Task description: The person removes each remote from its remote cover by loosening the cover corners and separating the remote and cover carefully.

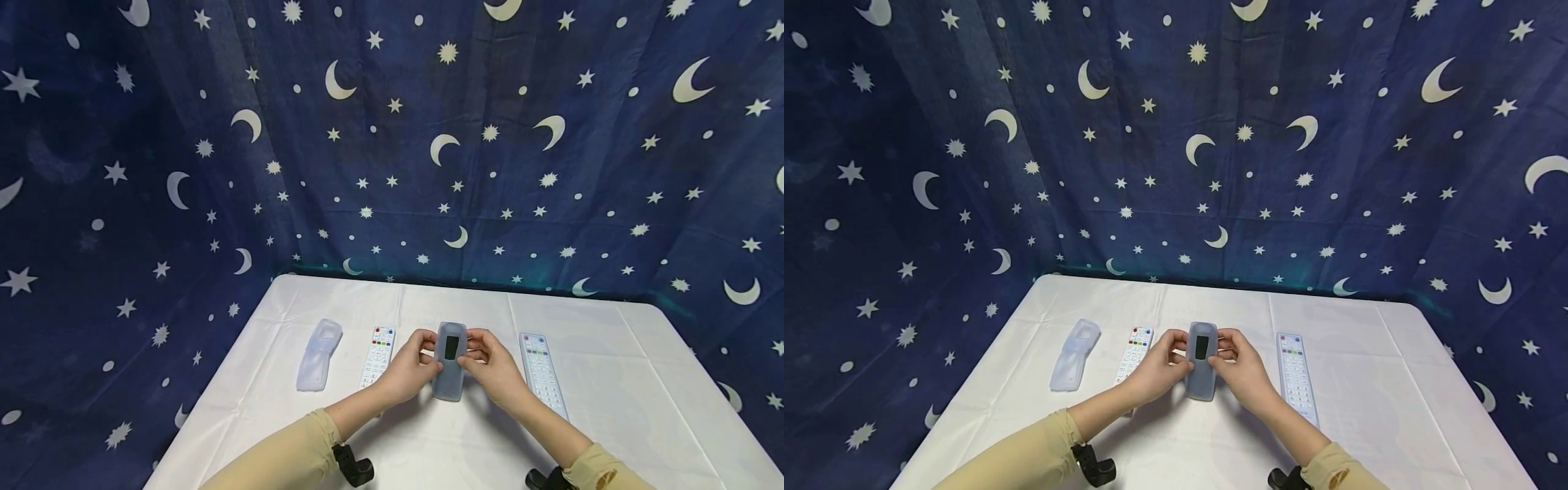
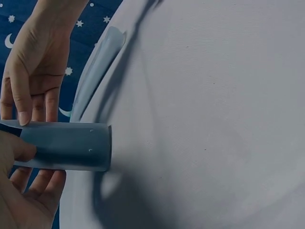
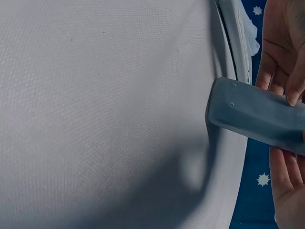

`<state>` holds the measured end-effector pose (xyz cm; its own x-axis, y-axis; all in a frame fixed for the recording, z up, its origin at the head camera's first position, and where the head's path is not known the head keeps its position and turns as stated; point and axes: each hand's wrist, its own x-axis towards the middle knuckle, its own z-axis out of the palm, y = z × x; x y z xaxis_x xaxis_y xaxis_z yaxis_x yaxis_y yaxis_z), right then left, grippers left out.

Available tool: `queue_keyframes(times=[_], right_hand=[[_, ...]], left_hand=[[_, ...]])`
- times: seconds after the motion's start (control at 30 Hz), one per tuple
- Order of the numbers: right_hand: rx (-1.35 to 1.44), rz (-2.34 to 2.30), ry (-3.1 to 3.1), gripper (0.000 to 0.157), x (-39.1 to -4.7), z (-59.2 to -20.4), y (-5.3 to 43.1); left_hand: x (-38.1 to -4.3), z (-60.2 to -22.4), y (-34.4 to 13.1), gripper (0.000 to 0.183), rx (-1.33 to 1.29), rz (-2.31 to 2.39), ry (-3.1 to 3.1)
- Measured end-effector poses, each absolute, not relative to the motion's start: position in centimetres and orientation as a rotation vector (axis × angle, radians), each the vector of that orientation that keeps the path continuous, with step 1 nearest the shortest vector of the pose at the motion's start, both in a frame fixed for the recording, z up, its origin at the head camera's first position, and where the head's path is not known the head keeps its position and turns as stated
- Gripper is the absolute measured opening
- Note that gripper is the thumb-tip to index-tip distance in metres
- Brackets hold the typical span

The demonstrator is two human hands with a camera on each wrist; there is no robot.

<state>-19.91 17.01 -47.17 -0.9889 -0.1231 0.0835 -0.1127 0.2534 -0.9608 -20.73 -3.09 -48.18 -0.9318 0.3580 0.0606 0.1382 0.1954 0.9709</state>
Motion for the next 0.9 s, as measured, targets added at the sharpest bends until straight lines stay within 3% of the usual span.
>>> queue_keyframes(times=[0.37, 0.77, 0.9], right_hand=[[-0.256, -1.815, 2.545, 0.042, -19.6, -46.9, 17.2], [-0.329, -1.819, 2.681, 0.046, -19.6, -45.8, 17.0], [-0.332, -1.815, 2.719, 0.041, -19.7, -45.5, 17.1]], left_hand=[[-21.1, -46.2, -3.2, 0.049, 0.536, 1.949, 2.297], [-21.4, -46.0, -3.2, 0.033, 0.554, 1.926, 2.409], [-21.6, -46.0, -3.1, 0.030, 0.562, 1.934, 2.428]])
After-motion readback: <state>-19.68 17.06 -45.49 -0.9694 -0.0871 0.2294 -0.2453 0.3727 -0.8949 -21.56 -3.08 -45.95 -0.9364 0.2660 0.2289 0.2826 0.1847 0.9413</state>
